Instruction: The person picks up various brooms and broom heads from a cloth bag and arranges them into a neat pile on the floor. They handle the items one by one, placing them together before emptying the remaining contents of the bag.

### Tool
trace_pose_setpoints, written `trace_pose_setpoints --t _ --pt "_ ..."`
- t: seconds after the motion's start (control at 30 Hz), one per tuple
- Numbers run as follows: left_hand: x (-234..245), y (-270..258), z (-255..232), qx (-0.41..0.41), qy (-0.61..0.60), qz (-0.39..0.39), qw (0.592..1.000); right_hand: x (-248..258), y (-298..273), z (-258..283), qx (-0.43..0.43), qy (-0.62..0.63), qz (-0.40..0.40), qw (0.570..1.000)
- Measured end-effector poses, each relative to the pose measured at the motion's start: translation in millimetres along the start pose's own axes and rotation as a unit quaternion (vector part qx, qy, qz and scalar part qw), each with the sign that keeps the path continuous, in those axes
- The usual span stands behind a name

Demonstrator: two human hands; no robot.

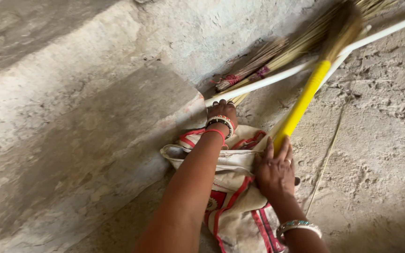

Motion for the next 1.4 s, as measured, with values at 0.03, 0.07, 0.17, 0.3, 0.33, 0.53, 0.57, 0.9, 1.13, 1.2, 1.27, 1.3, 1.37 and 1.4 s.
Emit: trace_pose_setpoints --t 0.03,0.07,0.17,0.3,0.33,0.53,0.57,0.9,1.13,1.2,1.27,1.3,1.37,1.4 --pt "-9 4 -5 -0.001 -0.042 0.006 0.999 -2 -2 -3 -0.027 0.015 -0.001 1.000" --pt "-18 6 -12 -0.002 -0.084 0.012 0.996 -4 -2 -4 -0.047 0.032 0.037 0.998" --pt "-43 9 -59 0.003 -0.246 -0.039 0.969 -10 -2 -11 -0.075 0.051 0.098 0.991" --pt "-42 -11 -145 0.005 -0.174 0.057 0.983 -43 2 -30 0.000 -0.123 0.179 0.976" --pt "-34 -17 -155 0.016 -0.170 0.075 0.982 -54 4 -38 0.024 -0.192 0.229 0.954" --pt "4 -24 -201 0.089 -0.345 0.148 0.923 -36 14 -94 -0.042 0.295 0.093 0.950" --pt "7 -25 -200 0.074 -0.366 0.157 0.914 -23 13 -93 -0.064 0.355 0.107 0.926" --pt "88 -54 -257 0.069 -0.513 0.087 0.851 151 -42 -73 -0.292 0.595 0.165 0.731" --pt "132 -121 -298 -0.003 -0.536 0.099 0.838 190 -102 -98 -0.258 0.659 0.159 0.688" --pt "123 -131 -310 -0.046 -0.574 0.096 0.812 196 -112 -104 -0.273 0.658 0.149 0.685" --pt "114 -129 -328 -0.106 -0.541 0.094 0.829 206 -122 -109 -0.268 0.674 0.137 0.675" --pt "109 -126 -337 -0.137 -0.524 0.092 0.836 211 -127 -111 -0.255 0.689 0.128 0.666" --pt "104 -120 -357 -0.171 -0.525 0.088 0.829 222 -136 -117 -0.259 0.703 0.106 0.654" --pt "105 -120 -366 -0.189 -0.525 0.086 0.825 229 -138 -120 -0.275 0.703 0.093 0.649"
Point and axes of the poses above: each hand's wrist, its own y-axis towards the middle knuckle, its own x-axis out of the back of the hand, z = x × y, the point moved 2 cm from there along y, towards the middle knuckle, and after that the axes turned 14 degrees about -x, right-handed, at the moved point
